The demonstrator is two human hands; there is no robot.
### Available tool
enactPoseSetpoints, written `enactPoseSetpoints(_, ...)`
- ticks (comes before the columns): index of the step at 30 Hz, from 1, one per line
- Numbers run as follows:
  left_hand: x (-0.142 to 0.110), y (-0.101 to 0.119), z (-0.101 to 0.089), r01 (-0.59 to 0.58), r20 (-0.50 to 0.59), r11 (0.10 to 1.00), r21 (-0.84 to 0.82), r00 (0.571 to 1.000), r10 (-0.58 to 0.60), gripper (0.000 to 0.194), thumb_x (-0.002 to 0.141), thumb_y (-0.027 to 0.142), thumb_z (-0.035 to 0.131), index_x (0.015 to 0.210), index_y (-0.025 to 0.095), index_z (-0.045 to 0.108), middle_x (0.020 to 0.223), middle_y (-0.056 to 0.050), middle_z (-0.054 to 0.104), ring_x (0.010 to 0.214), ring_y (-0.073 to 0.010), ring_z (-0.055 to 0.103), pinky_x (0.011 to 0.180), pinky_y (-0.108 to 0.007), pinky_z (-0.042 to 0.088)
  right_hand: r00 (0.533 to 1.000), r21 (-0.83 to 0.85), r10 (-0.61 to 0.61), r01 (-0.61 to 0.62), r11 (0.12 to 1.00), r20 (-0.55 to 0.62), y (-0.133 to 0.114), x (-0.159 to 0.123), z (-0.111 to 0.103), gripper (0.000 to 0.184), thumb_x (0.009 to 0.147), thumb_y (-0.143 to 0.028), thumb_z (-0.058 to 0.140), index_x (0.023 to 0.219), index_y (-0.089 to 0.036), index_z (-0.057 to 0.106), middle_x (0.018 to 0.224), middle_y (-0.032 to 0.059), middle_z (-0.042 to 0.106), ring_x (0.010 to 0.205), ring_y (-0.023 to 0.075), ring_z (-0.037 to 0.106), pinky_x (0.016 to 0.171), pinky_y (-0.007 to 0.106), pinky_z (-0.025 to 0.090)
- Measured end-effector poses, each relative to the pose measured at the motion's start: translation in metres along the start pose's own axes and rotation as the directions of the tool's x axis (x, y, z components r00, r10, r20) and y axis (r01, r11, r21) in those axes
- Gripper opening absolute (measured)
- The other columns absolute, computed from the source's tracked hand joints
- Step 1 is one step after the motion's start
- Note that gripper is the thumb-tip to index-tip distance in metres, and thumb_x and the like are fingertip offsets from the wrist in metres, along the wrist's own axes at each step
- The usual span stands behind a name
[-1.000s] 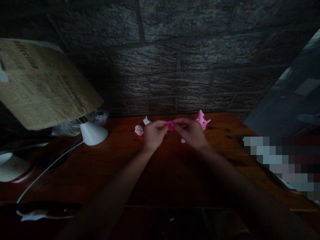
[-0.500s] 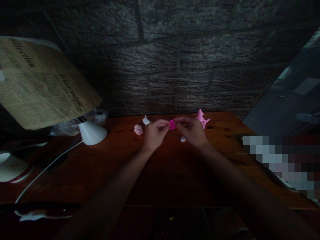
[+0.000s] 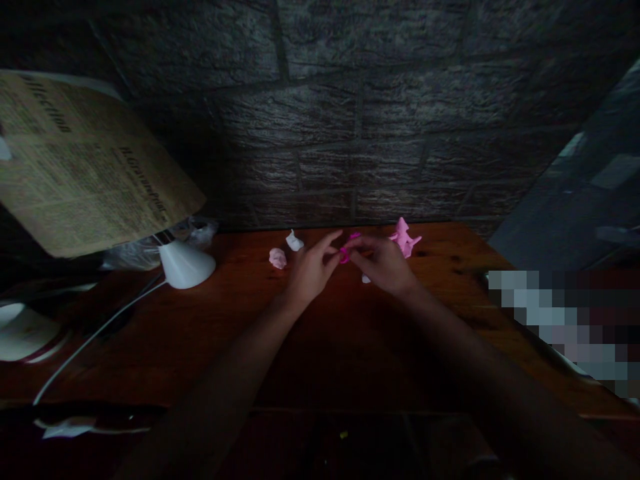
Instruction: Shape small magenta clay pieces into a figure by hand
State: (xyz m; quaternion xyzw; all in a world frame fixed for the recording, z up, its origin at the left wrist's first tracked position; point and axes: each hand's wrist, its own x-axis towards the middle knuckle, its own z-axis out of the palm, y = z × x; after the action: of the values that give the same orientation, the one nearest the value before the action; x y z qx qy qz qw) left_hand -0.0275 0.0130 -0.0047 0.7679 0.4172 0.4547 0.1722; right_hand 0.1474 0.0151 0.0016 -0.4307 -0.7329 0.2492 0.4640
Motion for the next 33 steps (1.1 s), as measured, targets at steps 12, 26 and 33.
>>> enactPoseSetpoints(12, 0.004, -0.010, 0.004, 0.057, -0.095, 0.996, -0.066, 0.994, -0.063, 0.016, 0.090, 0.021, 0.059, 0.091, 0.020, 0.075, 0.089, -0.006, 0.080, 0.081, -0.0199, 0.074, 0.077, -0.032, 0.057, 0.992, 0.251, 0.125, -0.129, 0.959, 0.035, 0.006, 0.002, 0.000, 0.027, 0.073, -0.018, 0.072, 0.100, -0.021, 0.075, 0.106, 0.0082, 0.077, 0.098, 0.0239, 0.072, 0.093, 0.045, 0.056)
enactPoseSetpoints(26, 0.006, -0.015, 0.004, 0.131, -0.063, 0.930, -0.343, 0.985, -0.162, 0.019, 0.079, 0.018, 0.073, 0.097, 0.020, 0.079, 0.101, -0.007, 0.080, 0.094, -0.0211, 0.076, 0.092, -0.039, 0.060, 0.970, 0.447, 0.197, -0.240, 0.862, 0.141, 0.004, 0.002, 0.000, 0.028, 0.069, -0.023, 0.080, 0.096, -0.023, 0.075, 0.095, 0.0034, 0.079, 0.085, 0.0192, 0.072, 0.078, 0.035, 0.059)
enactPoseSetpoints(33, 0.009, -0.014, 0.002, 0.314, -0.050, 0.764, -0.564, 0.910, -0.411, 0.016, 0.070, 0.020, 0.079, 0.086, 0.019, 0.079, 0.088, -0.005, 0.081, 0.078, -0.0176, 0.076, 0.083, -0.038, 0.064, 0.977, 0.454, 0.108, -0.183, 0.872, 0.186, -0.003, 0.001, -0.002, 0.029, 0.074, -0.027, 0.080, 0.102, -0.026, 0.075, 0.096, 0.0022, 0.079, 0.082, 0.0177, 0.071, 0.076, 0.034, 0.058)
